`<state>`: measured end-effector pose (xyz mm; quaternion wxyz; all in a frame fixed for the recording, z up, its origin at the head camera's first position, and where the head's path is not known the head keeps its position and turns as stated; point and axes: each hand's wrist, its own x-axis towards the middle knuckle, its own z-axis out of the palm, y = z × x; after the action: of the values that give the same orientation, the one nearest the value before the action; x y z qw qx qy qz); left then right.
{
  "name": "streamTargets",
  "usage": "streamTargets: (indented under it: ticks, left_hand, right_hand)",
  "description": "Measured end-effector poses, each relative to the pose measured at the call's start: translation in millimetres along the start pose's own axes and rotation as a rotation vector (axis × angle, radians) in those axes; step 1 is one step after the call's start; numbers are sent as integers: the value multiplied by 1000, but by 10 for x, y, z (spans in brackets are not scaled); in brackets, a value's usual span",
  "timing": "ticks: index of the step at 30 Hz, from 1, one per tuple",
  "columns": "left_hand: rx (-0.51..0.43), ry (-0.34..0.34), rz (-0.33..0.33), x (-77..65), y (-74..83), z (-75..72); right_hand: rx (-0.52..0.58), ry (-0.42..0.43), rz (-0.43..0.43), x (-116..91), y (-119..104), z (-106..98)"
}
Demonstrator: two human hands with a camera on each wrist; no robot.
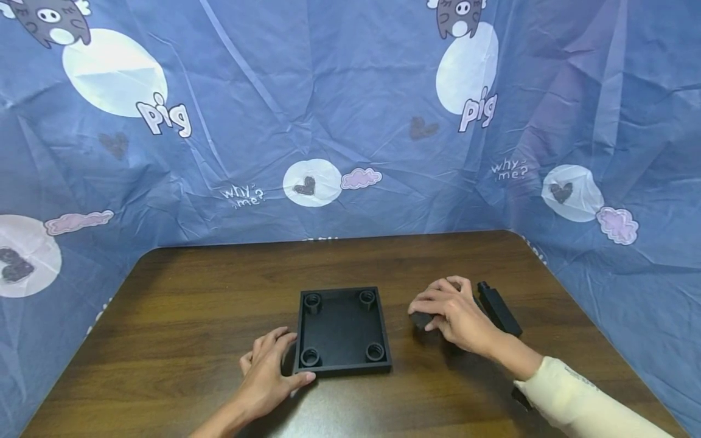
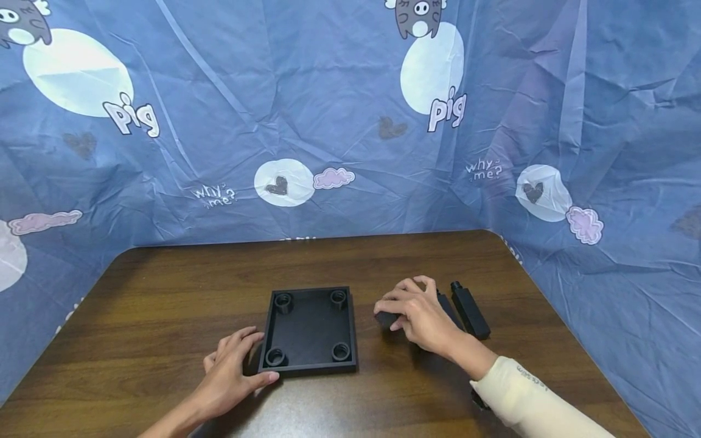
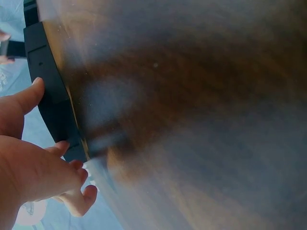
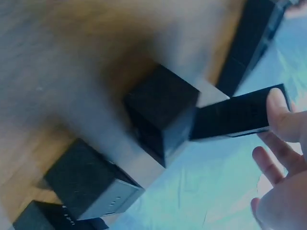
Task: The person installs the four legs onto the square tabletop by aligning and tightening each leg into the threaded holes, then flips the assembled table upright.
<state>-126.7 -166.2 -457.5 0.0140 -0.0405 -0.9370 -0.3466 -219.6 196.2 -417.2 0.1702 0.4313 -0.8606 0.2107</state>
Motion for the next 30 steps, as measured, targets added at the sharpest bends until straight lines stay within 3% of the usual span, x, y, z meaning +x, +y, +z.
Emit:
streamTargets:
  ticks: [5,10,12,19,30]
  left_hand:
    - [-1,12,13,-8,-4,1]
    - [-1,36,33,-12,-16,3]
    - [-2,42,38,-12,-21,5]
    - [4,33,29,-14,-27,6]
    - [1,33,30,-3,-11,13]
  right_hand:
    - [236,106,251,103,-12,-171]
    - [390,117,515,231,-54,-352]
    - [447,129,575,280,-72,-403]
    - [536,170,615,431,-129,-455]
    - [649,123,664,617,-255,-399]
